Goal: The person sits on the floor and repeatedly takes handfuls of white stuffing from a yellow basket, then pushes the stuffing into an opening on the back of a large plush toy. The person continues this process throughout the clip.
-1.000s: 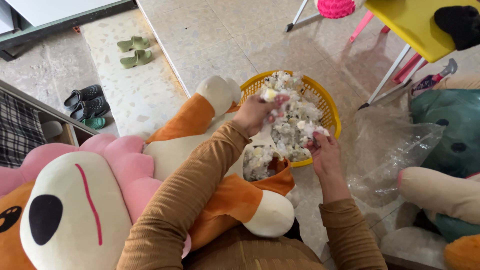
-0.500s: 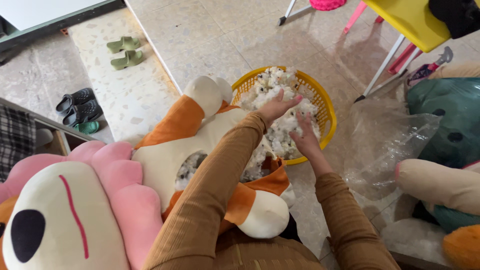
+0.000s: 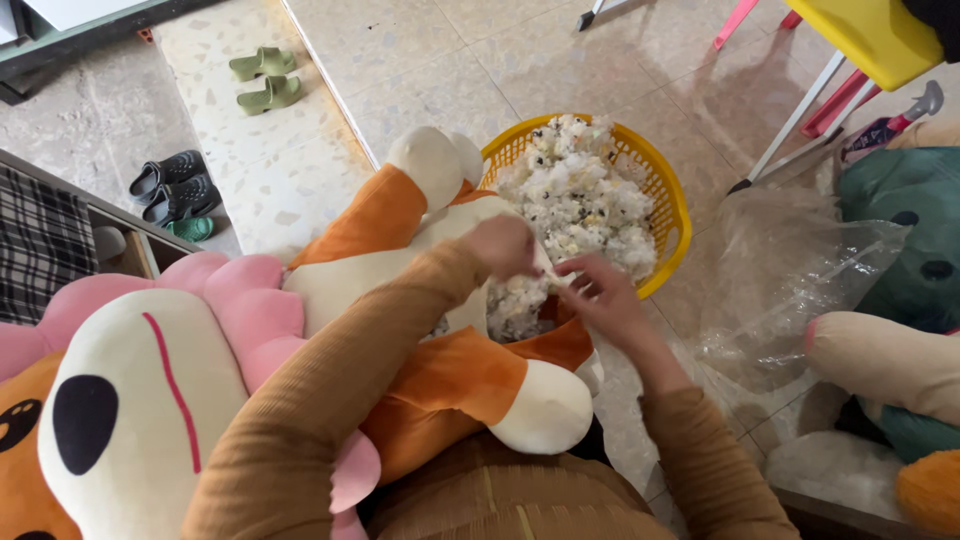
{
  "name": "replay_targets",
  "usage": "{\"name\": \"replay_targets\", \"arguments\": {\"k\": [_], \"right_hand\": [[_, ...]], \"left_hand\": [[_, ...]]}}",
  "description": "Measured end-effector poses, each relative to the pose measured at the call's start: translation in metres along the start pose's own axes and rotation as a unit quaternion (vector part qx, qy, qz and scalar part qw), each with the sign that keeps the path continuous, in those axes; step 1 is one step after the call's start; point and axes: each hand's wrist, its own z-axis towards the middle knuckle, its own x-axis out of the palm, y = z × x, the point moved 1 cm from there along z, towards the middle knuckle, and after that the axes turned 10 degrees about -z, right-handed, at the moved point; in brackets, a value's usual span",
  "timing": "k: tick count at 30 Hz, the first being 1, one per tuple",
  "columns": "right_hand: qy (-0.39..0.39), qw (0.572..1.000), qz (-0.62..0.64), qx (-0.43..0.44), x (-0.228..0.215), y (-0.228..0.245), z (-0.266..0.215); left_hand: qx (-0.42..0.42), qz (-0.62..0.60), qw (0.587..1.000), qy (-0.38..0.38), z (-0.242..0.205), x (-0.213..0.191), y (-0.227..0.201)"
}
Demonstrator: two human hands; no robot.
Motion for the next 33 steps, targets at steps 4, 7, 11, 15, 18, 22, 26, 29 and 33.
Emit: {"name": "replay_targets", "arguments": {"k": [4,7,11,15,18,22,26,29,33], "right_hand": [[0.032,0.999,-0.006,-0.031,0.024,0.054,-0.015],[0.006,0.998,-0.022,-0.051,0.038,0.073,-0.014],[-0.019,0.998,-0.009,-0.067,0.043,0.067,-0.009],[-0.04,0.994,-0.038,-0.097,0.052,0.033,-0.009],[-0.068,0.994,0.007,-0.084,0.057,0.004,-0.002],[-0.071,0.972,0.22,0.036,0.052,-0.027,0.006],[-0.074,0.886,0.448,0.089,0.037,-0.045,0.011],[-0.109,0.864,0.48,0.102,0.018,-0.062,0.012],[-0.195,0.902,0.374,0.093,-0.013,-0.101,0.033]], "left_hand": [[-0.017,0.047,0.999,-0.02,-0.048,0.01,-0.002],[-0.036,0.08,0.996,0.013,-0.055,0.022,-0.003],[-0.029,0.036,0.998,-0.037,-0.047,0.031,0.006],[-0.002,-0.034,0.999,-0.033,-0.036,0.034,0.019],[-0.004,-0.035,0.999,-0.009,-0.036,0.033,0.015],[-0.044,0.014,0.999,0.024,-0.05,0.029,0.0],[-0.052,0.054,0.997,0.015,-0.057,0.026,-0.011],[-0.039,0.057,0.998,0.006,-0.054,0.026,-0.009],[-0.03,0.044,0.998,-0.02,-0.046,0.036,0.004]]}}
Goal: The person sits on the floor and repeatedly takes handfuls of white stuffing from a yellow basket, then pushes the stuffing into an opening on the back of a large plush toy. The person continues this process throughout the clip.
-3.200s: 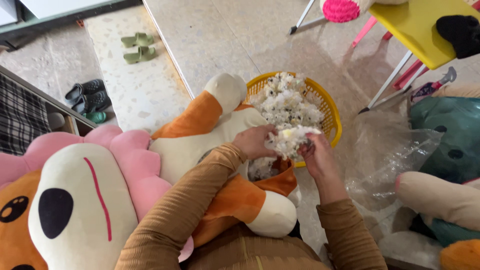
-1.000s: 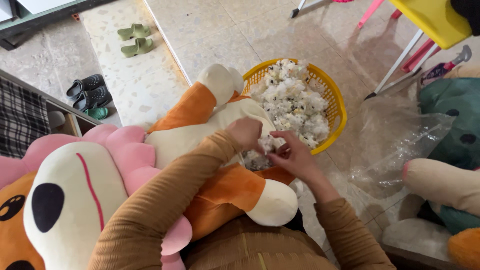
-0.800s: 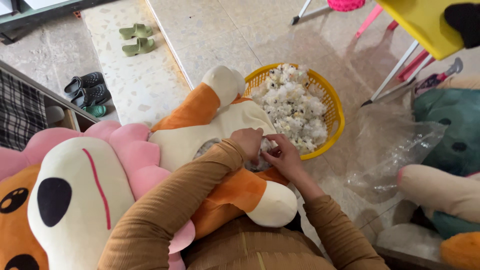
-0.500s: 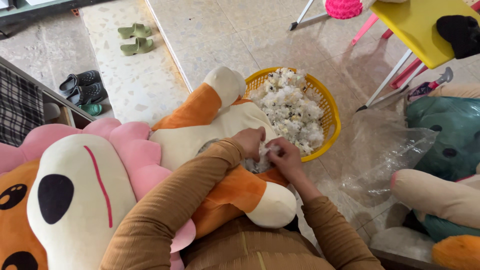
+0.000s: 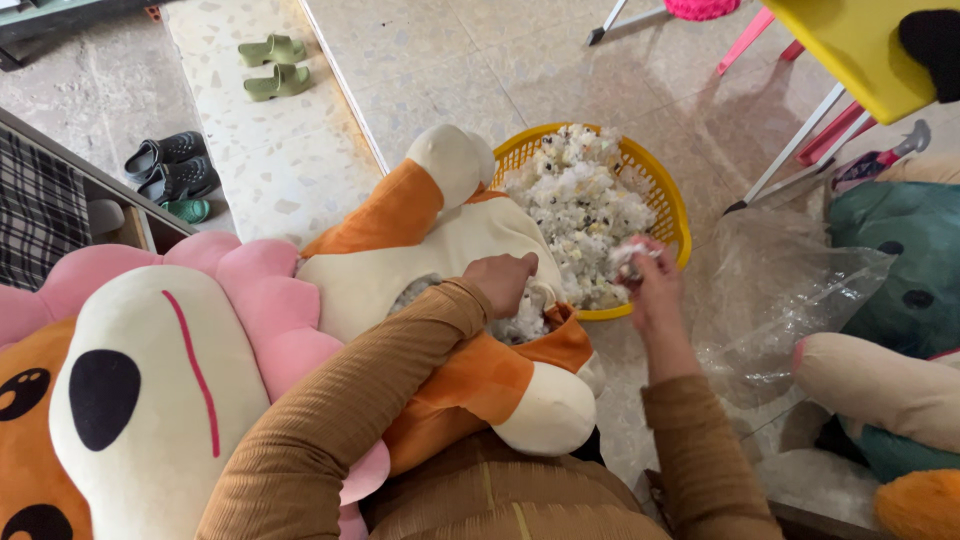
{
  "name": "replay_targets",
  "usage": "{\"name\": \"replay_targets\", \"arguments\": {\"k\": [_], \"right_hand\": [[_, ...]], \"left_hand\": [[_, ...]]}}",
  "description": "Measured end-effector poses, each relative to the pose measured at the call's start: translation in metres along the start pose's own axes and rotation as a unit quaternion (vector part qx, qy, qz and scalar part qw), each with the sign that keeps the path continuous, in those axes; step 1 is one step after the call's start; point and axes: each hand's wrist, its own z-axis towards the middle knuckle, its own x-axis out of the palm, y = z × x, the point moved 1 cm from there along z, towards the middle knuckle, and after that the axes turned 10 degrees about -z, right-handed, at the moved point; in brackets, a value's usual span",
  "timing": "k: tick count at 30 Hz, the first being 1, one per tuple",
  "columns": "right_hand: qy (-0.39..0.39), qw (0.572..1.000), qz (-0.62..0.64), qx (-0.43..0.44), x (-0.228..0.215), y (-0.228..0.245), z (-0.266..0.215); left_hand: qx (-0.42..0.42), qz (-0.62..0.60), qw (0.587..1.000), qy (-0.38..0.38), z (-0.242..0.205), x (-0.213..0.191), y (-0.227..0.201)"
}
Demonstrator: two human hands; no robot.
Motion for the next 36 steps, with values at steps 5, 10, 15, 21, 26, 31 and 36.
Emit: {"name": "replay_targets", "arguments": {"k": [5,10,15,21,26,31,36], "right_hand": [[-0.052,0.983,-0.175,0.011,-0.024,-0.017,0.048],[0.084,0.919,-0.384,0.009,-0.003,-0.008,0.033],[0.247,0.909,-0.332,-0.057,0.055,0.048,-0.055],[0.233,0.838,-0.464,-0.17,0.132,0.113,-0.132],[0.207,0.747,-0.585,-0.238,0.158,0.11,-0.134],[0.232,0.786,-0.535,-0.204,0.146,0.068,-0.117],[0.15,0.877,-0.423,-0.171,0.11,0.026,-0.098]], "left_hand": [[0.01,-0.053,0.998,-0.022,0.01,0.007,0.01],[0.034,-0.14,0.989,-0.024,0.019,-0.005,0.022],[-0.005,-0.174,0.985,0.012,0.014,-0.013,0.017],[-0.038,-0.333,0.935,0.113,0.011,-0.036,0.009],[-0.029,-0.153,0.984,0.086,0.018,-0.039,0.021],[-0.034,-0.094,0.993,0.066,0.024,-0.03,0.023],[-0.015,-0.071,0.997,0.042,0.021,-0.031,0.024]]}}
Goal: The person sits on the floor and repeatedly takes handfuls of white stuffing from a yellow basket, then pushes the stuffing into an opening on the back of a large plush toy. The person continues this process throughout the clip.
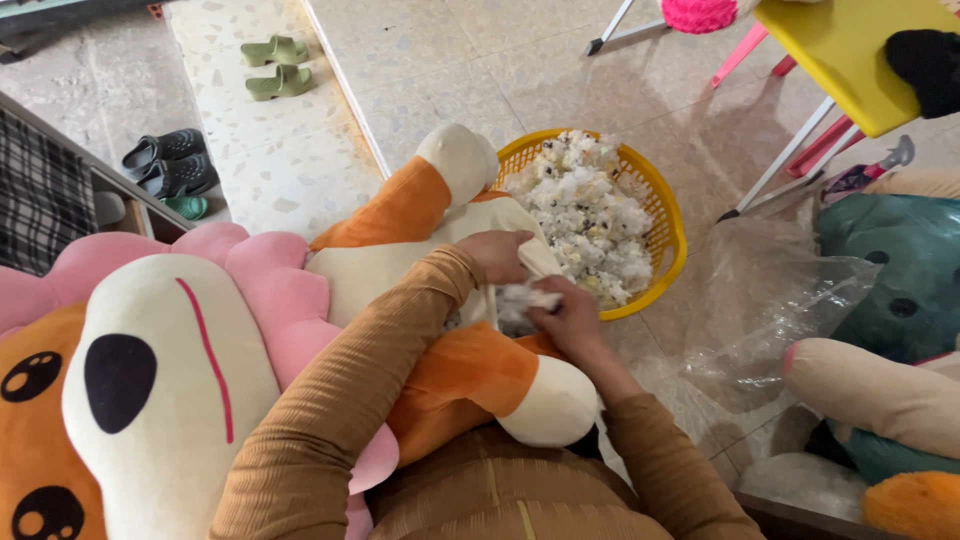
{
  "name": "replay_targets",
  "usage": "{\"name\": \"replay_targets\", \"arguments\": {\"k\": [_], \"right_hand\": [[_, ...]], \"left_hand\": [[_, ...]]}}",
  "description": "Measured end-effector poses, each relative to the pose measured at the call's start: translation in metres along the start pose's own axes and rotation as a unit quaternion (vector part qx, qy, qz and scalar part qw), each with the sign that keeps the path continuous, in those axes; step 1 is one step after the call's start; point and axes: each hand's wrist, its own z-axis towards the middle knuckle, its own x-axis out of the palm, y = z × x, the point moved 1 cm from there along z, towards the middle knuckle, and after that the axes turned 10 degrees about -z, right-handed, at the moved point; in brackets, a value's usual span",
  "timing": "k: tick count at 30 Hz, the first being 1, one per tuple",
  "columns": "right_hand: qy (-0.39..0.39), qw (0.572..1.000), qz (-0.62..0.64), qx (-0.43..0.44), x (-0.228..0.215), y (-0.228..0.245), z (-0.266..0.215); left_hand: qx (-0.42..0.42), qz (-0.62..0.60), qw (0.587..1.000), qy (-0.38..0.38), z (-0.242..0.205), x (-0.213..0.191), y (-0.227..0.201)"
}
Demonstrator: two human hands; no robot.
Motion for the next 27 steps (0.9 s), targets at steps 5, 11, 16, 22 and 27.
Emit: {"name": "replay_targets", "arguments": {"k": [5,11,16,22,27], "right_hand": [[0.019,0.996,-0.018,0.089,-0.022,-0.016,-0.017],[0.052,0.998,0.039,-0.02,-0.051,0.032,-0.018],[-0.027,0.999,0.031,-0.019,-0.04,0.029,-0.011],[-0.056,0.954,0.264,0.13,-0.035,-0.009,-0.004],[-0.064,0.861,0.475,0.167,-0.037,-0.044,0.0]], "left_hand": [[0.061,0.044,0.997,0.024,-0.012,0.013,-0.013],[0.005,0.086,0.996,0.011,-0.038,0.021,-0.04],[0.042,0.094,0.994,-0.04,-0.022,0.035,-0.026],[0.046,0.098,0.988,-0.113,0.004,0.051,0.007],[0.023,0.061,0.997,-0.049,-0.011,0.028,-0.004]]}}
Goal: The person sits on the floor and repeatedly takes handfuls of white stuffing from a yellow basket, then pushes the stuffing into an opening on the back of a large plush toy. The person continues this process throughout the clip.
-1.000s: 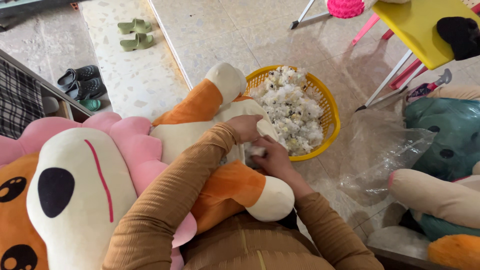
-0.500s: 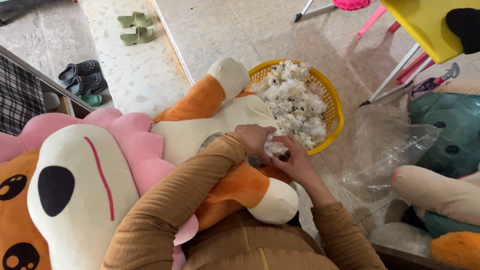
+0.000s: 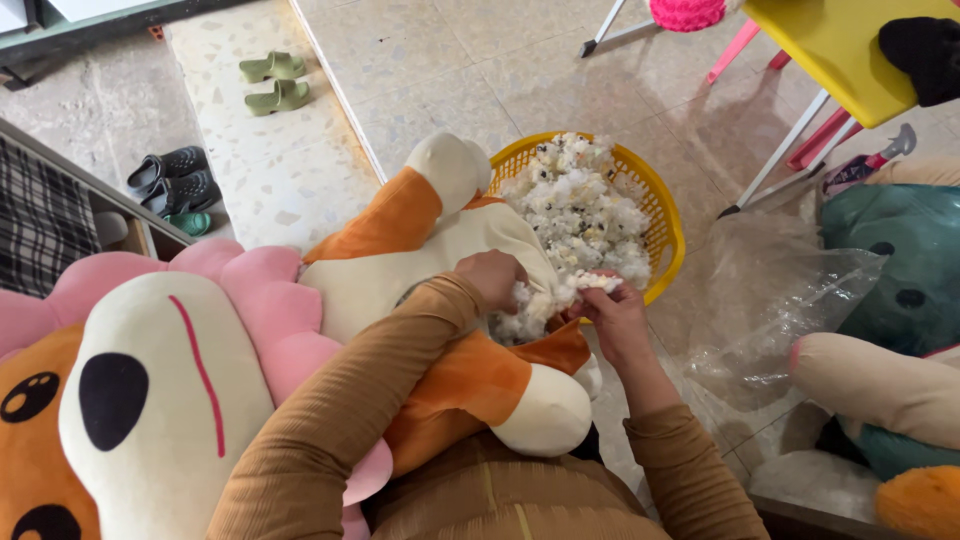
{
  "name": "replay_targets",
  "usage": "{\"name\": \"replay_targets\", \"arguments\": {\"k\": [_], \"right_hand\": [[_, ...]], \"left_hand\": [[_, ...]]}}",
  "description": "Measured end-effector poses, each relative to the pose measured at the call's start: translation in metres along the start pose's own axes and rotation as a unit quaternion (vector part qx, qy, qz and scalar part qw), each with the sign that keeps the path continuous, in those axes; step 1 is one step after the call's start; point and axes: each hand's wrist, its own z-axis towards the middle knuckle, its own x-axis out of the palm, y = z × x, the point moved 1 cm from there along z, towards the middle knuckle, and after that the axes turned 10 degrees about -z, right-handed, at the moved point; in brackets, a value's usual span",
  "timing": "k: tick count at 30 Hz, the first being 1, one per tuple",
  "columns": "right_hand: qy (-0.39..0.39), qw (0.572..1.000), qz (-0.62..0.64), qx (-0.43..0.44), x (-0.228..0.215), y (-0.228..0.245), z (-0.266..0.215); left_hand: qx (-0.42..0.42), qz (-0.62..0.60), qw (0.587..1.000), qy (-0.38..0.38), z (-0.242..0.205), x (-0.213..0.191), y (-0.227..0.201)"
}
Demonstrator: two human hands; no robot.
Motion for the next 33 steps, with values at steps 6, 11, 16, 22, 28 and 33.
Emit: {"name": "replay_targets", "arguments": {"k": [6,11,16,22,28,33], "right_hand": [[-0.043,0.997,0.044,-0.043,-0.039,-0.015,0.028],[-0.14,0.974,-0.158,-0.088,-0.065,-0.013,0.071],[-0.064,0.893,-0.42,-0.149,-0.067,-0.002,0.076],[0.075,0.932,-0.346,-0.079,-0.012,0.002,0.009],[0.106,0.884,-0.415,-0.187,0.071,0.056,-0.037],[0.14,0.816,-0.482,-0.287,0.09,0.07,-0.043]], "left_hand": [[0.004,-0.068,0.997,0.032,-0.016,-0.034,-0.019],[-0.002,-0.085,0.996,0.026,-0.007,-0.029,-0.013],[0.067,-0.052,0.995,-0.056,0.002,-0.015,-0.006],[0.051,-0.095,0.993,-0.058,0.0,-0.031,-0.011],[-0.009,-0.301,0.953,0.043,-0.013,-0.049,-0.023],[-0.016,-0.331,0.941,0.066,-0.013,-0.056,-0.016]]}}
